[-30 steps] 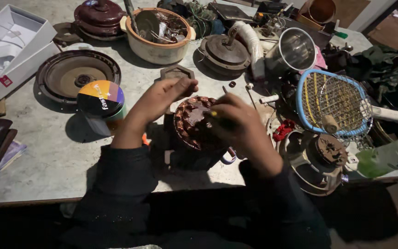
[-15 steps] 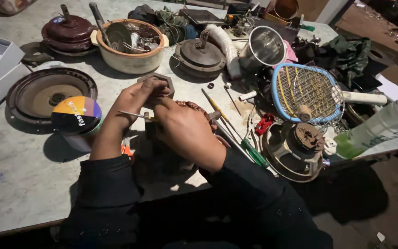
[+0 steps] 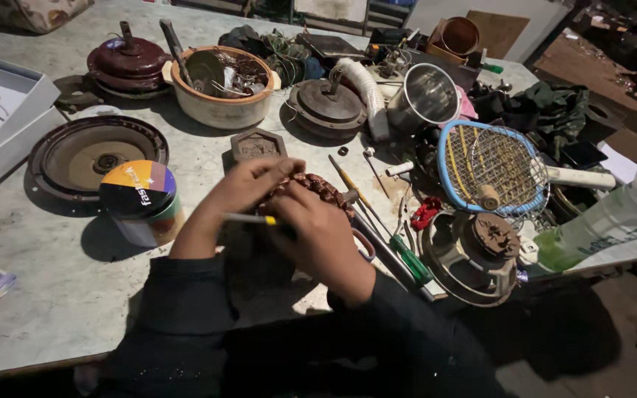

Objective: The person uses a screwdriver, hammer, and scissors to manipulate and remove copper windings from a cylindrical electrical component. They repeatedly pry, strike, and cut the windings while rotating the component to access different sections.

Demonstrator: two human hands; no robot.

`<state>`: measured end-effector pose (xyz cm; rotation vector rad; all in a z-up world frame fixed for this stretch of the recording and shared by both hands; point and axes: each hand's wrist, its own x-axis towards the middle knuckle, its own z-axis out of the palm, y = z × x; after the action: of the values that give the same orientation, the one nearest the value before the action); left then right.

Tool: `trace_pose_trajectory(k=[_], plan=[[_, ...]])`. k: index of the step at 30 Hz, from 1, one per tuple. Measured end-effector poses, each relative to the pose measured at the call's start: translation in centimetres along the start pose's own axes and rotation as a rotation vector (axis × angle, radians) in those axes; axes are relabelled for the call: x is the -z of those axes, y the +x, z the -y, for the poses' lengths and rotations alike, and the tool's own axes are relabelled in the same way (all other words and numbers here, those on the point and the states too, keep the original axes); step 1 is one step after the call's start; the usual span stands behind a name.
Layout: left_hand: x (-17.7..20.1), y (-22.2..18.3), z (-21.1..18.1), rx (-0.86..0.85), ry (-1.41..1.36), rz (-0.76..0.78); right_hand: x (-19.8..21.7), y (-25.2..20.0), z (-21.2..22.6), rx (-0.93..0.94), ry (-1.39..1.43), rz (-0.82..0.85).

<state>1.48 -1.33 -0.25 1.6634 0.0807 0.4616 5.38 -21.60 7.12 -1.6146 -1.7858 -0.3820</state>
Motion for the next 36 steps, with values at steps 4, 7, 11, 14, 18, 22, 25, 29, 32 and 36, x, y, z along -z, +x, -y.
trace_pose_trajectory(k=[4,7,11,14,18,22,25,29,32,36], plan=[[-0.4,-0.2,-0.4,-0.019,0.036,0.049,-0.4,-1.7,0.4,0.099,-0.082,-0.105],[-0.3,-0.4,-0.8,0.008,0.005,0.010,-1.0,-2.6,-0.8,0.160,-0.109,-0.151],[1.1,-1.0,-1.9,0.043,0.181,-0.136,-1.1,-3.2,-3.7,0.236,-0.152,-0.289],[1.9,-1.5,-2.4,0.143,0.289,-0.246,-0.6,-3.7,-6.0,0.094,-0.081,-0.304],[1.7,-1.4,-1.9,0.061,0.386,-0.307,0.3,-5.4,-7.6,-0.308,0.293,-0.372],[1.9,-1.1,-1.6,0.033,0.202,0.087,1.1,-6.9,-7.2,-0.365,0.148,-0.318],[3.0,-2.3,-1.8,-0.020,0.170,0.341,1.4,-7.7,-6.0,-0.411,0.172,-0.205],[3.5,-3.5,-3.0,-0.025,0.178,0.425,1.5,-8.0,-5.5,-0.358,0.232,-0.124],[3.3,-3.8,-3.9,-0.051,0.218,0.426,1.1,-8.1,-5.8,-0.385,0.297,-0.115],[3.1,-3.6,-4.6,-0.099,0.189,0.469,0.5,-8.4,-6.9,-0.408,0.324,-0.128]])
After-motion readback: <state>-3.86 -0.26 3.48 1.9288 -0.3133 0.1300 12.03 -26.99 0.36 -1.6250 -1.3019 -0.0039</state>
